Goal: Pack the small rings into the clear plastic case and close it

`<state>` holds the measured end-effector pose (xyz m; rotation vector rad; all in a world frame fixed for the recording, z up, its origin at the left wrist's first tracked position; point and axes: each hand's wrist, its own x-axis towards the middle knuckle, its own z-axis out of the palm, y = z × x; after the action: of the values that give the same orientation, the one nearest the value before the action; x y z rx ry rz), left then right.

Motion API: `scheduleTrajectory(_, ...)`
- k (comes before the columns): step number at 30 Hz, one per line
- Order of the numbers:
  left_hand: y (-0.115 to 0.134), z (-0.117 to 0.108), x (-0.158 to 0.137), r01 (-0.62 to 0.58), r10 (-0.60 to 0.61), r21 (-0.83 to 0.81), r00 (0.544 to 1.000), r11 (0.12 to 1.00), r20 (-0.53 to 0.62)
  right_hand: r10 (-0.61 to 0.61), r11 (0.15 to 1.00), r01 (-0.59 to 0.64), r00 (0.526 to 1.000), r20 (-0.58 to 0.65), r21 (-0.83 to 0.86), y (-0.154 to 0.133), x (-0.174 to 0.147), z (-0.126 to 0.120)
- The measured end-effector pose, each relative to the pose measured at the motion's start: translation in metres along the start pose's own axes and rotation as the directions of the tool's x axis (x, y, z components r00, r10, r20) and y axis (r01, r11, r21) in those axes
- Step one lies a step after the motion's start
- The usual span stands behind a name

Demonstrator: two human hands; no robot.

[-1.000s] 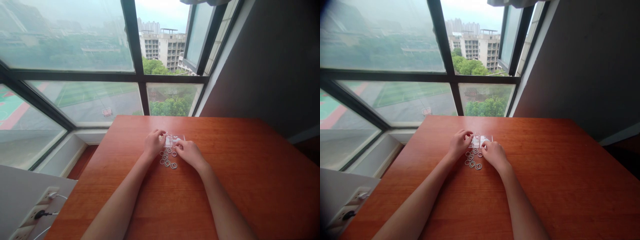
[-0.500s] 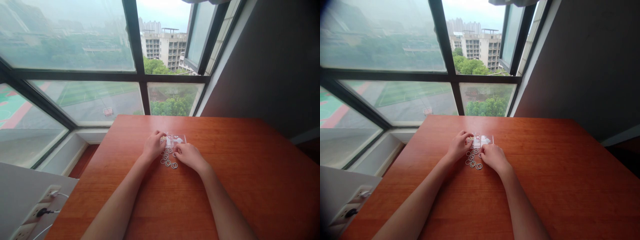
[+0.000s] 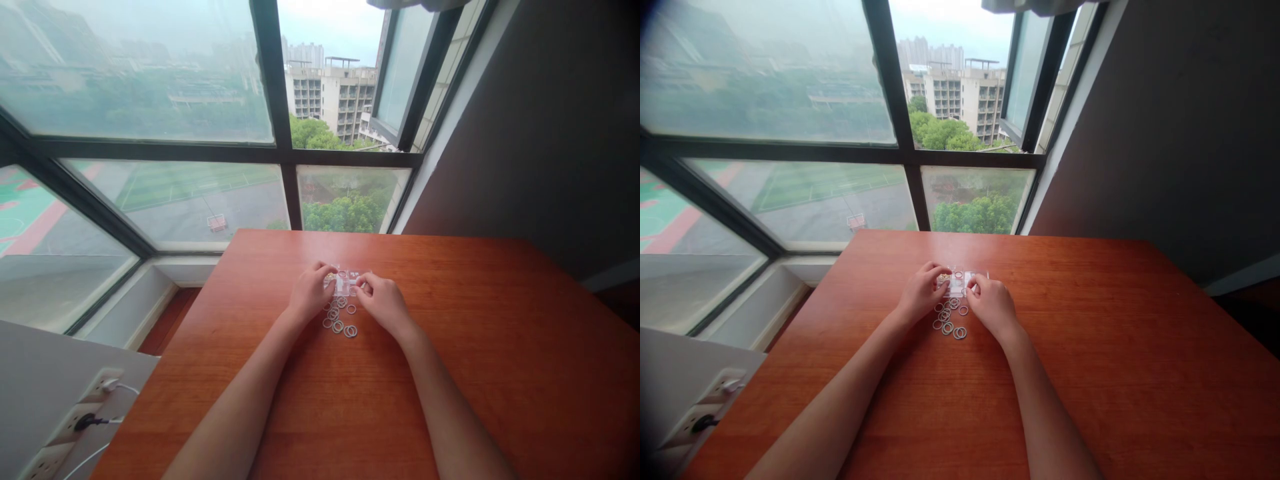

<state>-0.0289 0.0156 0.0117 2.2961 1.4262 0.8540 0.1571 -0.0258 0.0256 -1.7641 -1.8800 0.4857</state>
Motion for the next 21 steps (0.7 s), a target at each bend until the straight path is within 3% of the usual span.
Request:
scheduleTrajectory(6,0.007,-0.005,0.001,-0.003,-0.002,-0.078,0.998,0.997,-0.066,-0.003,0.987,0.028,0.988,-0.156,0.161,-0.001,0.002,-0.001)
scheduleTrajectory(13,0.02,-0.003,0.003,-0.016,0.02,-0.439,1.0,0.898,0.005,0.004,0.953,0.071,0.969,-0.246,0.294,-0.003,0.001,-0.001)
scheduleTrajectory(21,0.02,0.005,0.001,-0.038,0.057,-0.43,0.998,0.902,0.032,-0.04,0.95,0.114,0.968,-0.248,0.291,-0.007,-0.001,-0.001)
